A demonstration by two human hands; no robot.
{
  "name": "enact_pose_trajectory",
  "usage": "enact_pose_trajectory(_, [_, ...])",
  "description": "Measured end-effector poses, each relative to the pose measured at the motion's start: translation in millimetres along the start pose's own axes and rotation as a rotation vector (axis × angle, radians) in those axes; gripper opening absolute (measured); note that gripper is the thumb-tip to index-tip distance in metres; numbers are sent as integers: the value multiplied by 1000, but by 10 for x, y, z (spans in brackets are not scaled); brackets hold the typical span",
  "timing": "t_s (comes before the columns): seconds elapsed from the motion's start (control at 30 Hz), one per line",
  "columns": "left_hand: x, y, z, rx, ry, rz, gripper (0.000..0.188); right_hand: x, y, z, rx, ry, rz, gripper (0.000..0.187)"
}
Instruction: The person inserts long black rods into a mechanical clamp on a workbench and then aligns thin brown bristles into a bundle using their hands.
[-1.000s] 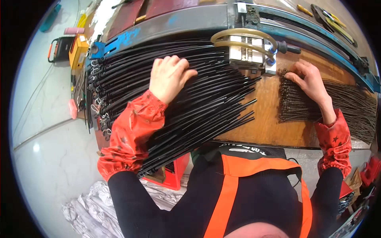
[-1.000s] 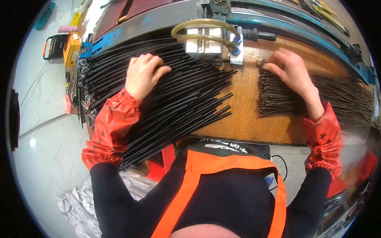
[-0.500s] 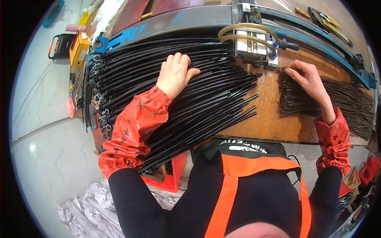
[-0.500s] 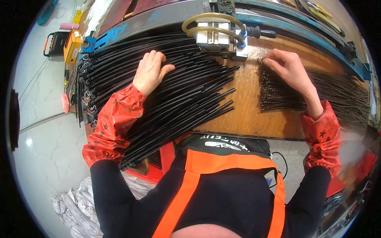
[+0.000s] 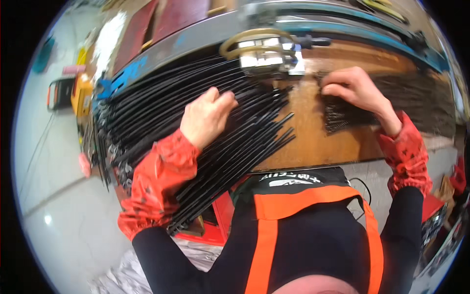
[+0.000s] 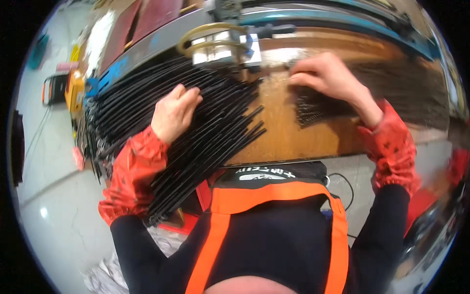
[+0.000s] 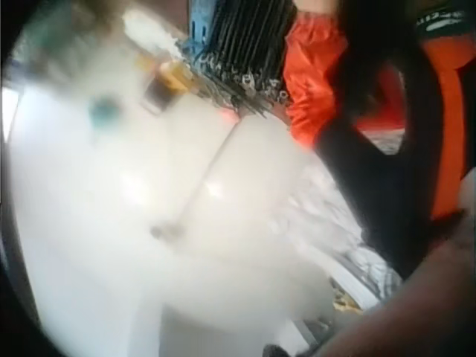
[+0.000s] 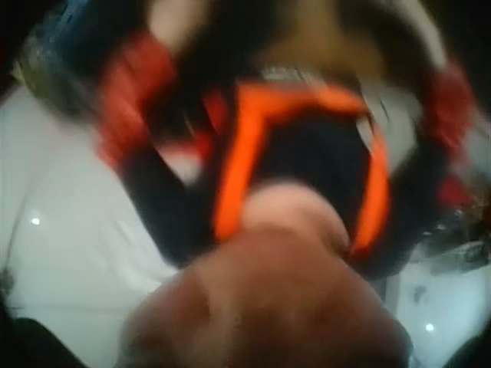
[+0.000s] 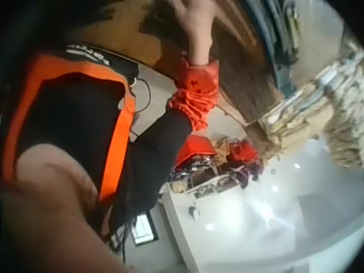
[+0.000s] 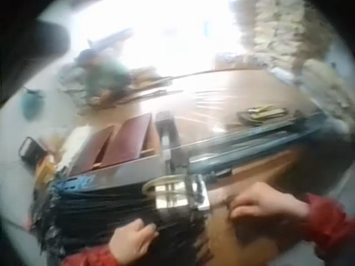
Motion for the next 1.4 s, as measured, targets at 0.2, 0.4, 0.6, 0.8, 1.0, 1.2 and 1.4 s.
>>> enact_pose_trajectory(0.2, [733, -36, 409, -13, 69, -127, 15, 25, 82, -190, 103, -265, -30, 22])
enact_pose_trajectory(0.4, [1038, -81, 658, -92, 135, -167, 14, 6, 95, -500, 246, -257, 16, 24])
enact_pose_trajectory(0.6, [1247, -197, 804, -131, 209, 31, 9, -49, 88, -552, 303, -476, -382, 55])
enact_pose_trajectory(0.8, [1352, -938, 1376, 128, 427, 77, 38, 474, -985, -1016, 771, -353, -458, 51])
enact_pose_trajectory(1.0, [1379, -826, 2124, 234, 542, 292, 45, 245, -1414, -1023, 746, -382, -478, 46])
enact_pose_trajectory(1.2, [1493, -721, 2379, 120, 640, 289, 64, 922, -1773, -1442, 1048, -203, -610, 31])
enact_pose_trajectory(1.4, [1650, -493, 2472, 82, 602, 105, 47, 598, -1801, -1412, 1045, -266, -627, 35])
Point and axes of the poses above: each hand's wrist, its own z-axis towards the middle knuckle, its own y-axis out of the palm, x = y × z, the point moved 1 cm from there along z, towards the middle knuckle, and after that the axes turned 15 degrees about z, right-handed, at the moved point
